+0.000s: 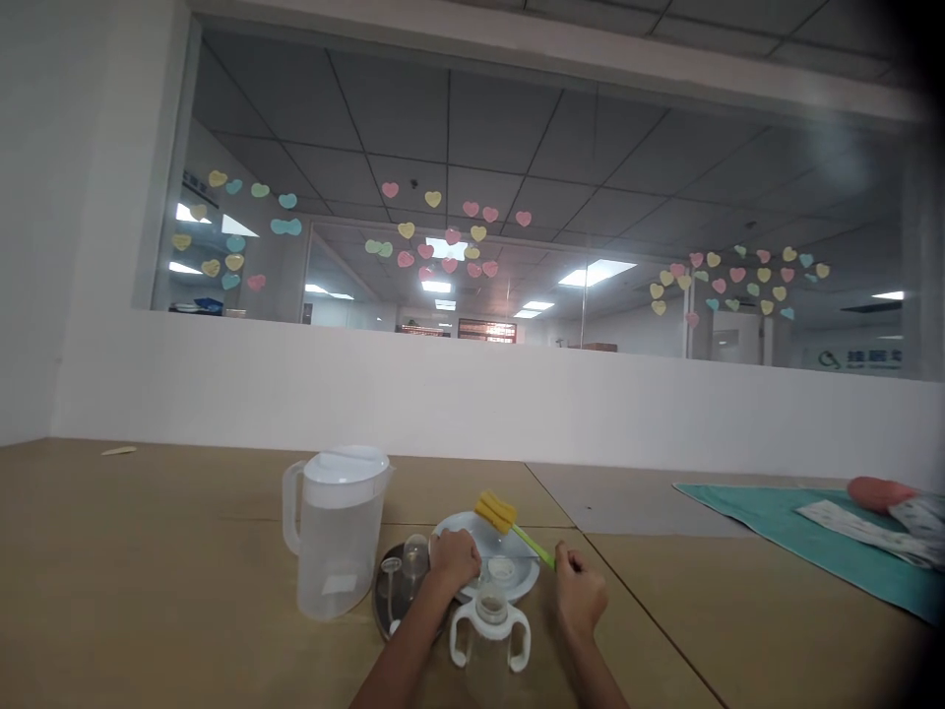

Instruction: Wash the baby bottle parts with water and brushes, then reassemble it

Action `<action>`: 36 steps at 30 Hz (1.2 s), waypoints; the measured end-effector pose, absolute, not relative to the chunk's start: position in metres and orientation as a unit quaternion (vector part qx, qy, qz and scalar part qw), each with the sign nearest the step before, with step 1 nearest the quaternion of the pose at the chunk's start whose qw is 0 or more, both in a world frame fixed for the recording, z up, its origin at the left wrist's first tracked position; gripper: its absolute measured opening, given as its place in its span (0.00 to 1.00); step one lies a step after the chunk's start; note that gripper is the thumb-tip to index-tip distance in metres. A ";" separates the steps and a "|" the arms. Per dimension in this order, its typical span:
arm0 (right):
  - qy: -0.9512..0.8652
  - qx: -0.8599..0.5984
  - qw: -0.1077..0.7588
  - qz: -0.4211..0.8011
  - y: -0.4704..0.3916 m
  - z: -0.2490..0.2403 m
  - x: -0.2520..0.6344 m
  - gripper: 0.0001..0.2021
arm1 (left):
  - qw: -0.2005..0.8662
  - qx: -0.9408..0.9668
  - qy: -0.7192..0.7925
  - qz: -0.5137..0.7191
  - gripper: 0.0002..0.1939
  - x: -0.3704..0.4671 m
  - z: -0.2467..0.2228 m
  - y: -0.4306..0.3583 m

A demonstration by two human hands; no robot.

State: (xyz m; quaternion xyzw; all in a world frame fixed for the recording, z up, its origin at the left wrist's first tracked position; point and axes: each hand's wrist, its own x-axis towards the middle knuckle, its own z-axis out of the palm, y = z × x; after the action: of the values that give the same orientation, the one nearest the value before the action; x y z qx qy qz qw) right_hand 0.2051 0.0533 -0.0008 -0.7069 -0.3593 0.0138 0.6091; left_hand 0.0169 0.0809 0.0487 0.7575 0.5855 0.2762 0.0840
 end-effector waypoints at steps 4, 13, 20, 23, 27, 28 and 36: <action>-0.352 -0.701 0.619 0.044 0.053 0.000 0.207 0.21 | 0.061 0.731 0.597 0.324 0.07 0.003 0.043 0.073; -0.447 -0.717 0.533 0.044 0.057 -0.008 0.195 0.19 | 0.179 0.596 0.532 0.574 0.10 -0.041 0.012 0.058; -0.440 -0.743 0.503 0.014 0.046 -0.001 0.204 0.24 | 0.061 0.571 0.600 0.557 0.10 -0.066 0.004 0.044; -0.480 -0.744 0.465 0.015 0.046 0.000 0.201 0.24 | 0.020 0.617 0.624 0.479 0.10 -0.068 0.002 0.040; -0.506 -0.738 0.446 -0.001 0.045 -0.001 0.197 0.24 | -0.020 0.643 0.660 0.387 0.12 -0.062 0.001 0.036; -0.505 -0.735 0.453 -0.001 0.045 -0.001 0.197 0.24 | -0.020 0.643 0.667 0.376 0.12 -0.061 0.001 0.036; -0.493 -0.590 0.638 0.028 0.049 0.002 0.193 0.26 | 0.059 0.595 0.579 0.554 0.12 -0.061 0.005 0.038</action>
State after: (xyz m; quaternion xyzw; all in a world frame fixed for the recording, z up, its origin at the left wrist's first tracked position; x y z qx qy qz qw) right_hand 0.1935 0.0485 0.0016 -0.5902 -0.4932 0.0279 0.6384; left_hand -0.0608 0.0381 0.0052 0.5949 0.5794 0.5540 0.0586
